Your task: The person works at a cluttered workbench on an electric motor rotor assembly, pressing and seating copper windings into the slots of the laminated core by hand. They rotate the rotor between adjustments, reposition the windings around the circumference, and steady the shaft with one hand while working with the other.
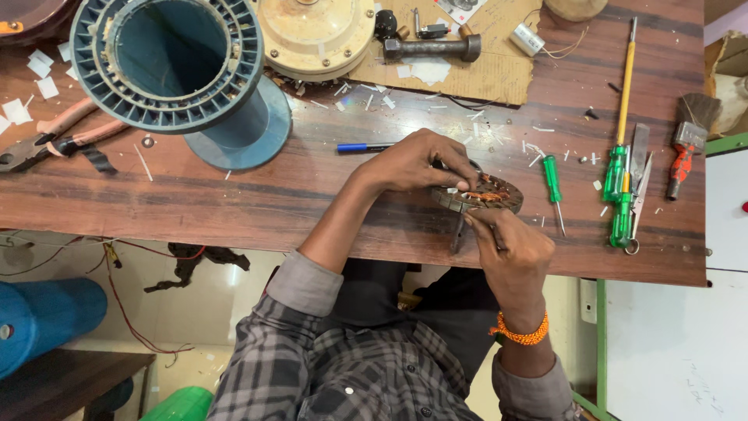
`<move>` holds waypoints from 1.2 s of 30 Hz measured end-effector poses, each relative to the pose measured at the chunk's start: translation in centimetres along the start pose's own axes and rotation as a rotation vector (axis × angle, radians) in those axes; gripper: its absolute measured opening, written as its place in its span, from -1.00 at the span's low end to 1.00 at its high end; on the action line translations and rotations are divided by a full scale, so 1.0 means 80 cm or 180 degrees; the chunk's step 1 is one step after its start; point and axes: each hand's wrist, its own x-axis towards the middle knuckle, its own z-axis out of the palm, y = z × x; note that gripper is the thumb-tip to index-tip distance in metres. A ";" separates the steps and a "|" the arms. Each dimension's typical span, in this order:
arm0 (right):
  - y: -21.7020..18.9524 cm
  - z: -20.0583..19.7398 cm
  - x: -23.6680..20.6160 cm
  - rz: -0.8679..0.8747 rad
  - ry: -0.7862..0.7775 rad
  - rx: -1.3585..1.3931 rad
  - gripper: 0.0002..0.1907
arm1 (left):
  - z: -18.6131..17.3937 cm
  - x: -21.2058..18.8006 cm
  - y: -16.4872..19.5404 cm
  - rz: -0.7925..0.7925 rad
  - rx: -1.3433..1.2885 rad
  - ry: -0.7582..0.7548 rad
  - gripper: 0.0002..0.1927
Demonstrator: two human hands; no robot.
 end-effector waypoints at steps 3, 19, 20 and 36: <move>-0.002 0.003 -0.001 0.0239 0.0053 0.0206 -0.88 | 0.001 0.001 -0.004 0.0027 -0.0044 -0.0006 -0.74; 0.020 0.060 -0.074 0.0726 0.0051 0.0567 -0.94 | 0.003 -0.015 0.011 0.0220 -0.0030 0.0087 -0.69; 0.024 0.060 -0.082 0.0949 0.0091 0.0607 -0.94 | 0.007 -0.020 0.018 0.0346 0.0070 0.0120 -0.67; 0.053 -0.004 -0.097 0.1650 0.0472 0.1089 -0.91 | 0.080 -0.047 0.033 0.0751 0.2262 0.1396 -0.37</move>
